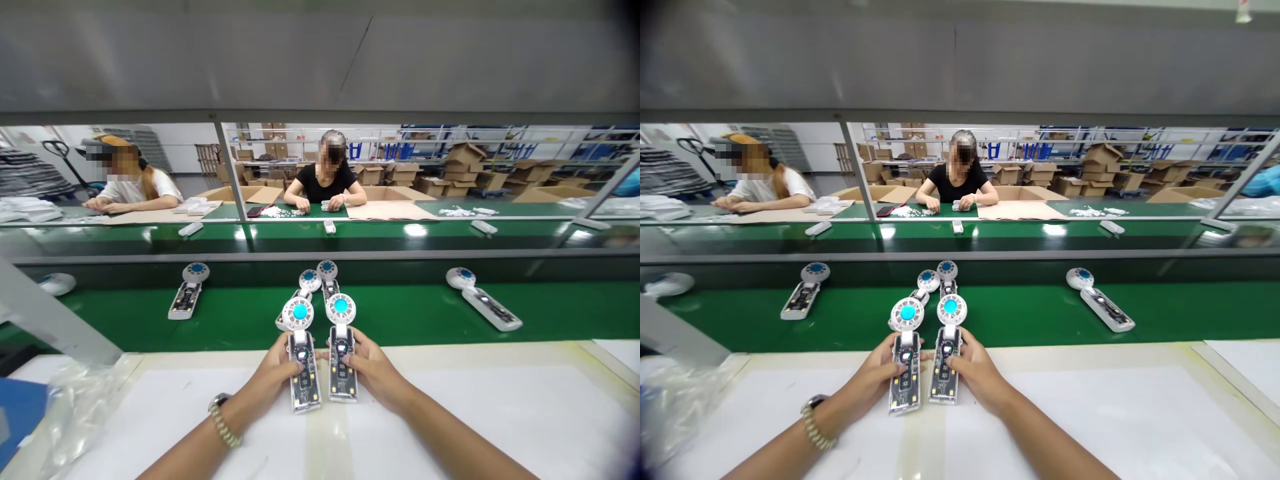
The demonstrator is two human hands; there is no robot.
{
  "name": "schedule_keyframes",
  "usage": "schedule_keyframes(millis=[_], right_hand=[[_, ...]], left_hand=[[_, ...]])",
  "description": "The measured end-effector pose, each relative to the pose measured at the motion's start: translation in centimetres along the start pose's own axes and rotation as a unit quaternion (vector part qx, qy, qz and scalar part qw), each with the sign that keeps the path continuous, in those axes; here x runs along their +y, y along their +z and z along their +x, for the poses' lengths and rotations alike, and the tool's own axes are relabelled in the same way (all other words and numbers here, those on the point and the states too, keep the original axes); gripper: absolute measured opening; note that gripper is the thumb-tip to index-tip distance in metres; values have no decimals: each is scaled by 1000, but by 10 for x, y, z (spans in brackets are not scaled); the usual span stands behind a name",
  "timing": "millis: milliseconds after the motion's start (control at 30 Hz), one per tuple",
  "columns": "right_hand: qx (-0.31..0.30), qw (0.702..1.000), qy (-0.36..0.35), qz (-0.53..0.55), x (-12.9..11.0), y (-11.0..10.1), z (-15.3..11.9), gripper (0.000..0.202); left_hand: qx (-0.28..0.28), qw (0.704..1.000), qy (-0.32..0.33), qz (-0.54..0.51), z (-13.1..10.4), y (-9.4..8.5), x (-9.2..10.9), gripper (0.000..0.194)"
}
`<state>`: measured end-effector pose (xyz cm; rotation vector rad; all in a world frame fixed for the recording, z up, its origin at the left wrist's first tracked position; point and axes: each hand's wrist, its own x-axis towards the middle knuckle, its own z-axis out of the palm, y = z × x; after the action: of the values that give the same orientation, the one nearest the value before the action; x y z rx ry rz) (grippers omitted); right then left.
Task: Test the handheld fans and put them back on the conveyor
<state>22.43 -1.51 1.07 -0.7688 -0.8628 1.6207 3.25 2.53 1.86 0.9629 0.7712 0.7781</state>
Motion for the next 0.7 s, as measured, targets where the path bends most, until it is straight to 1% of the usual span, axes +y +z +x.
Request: schedule_keyframes(millis=[133,200,333,467,633,700], right_hand=[[-3,1000,-9,4,3,-1,1,52],[3,1000,-4,-4,3,-2,1,53],[8,1000,3,-8,1,-2,1,57],[7,1000,12,-11,-2,1,-1,54],[0,1000,1,-29,-5,3,-4,54],[-3,1000,2,-29,-5,2,-5,54]], left_hand=[[-10,1000,2,1,-1,1,2,43],[-20,1000,0,12,0,0,1,45],[-22,999,7,37,0,-3,-2,47],[-24,999,4,46,-1,-4,-2,45],[-49,998,6,36,-4,-1,-1,45],[-51,998,5,34,-5,1,-1,46]])
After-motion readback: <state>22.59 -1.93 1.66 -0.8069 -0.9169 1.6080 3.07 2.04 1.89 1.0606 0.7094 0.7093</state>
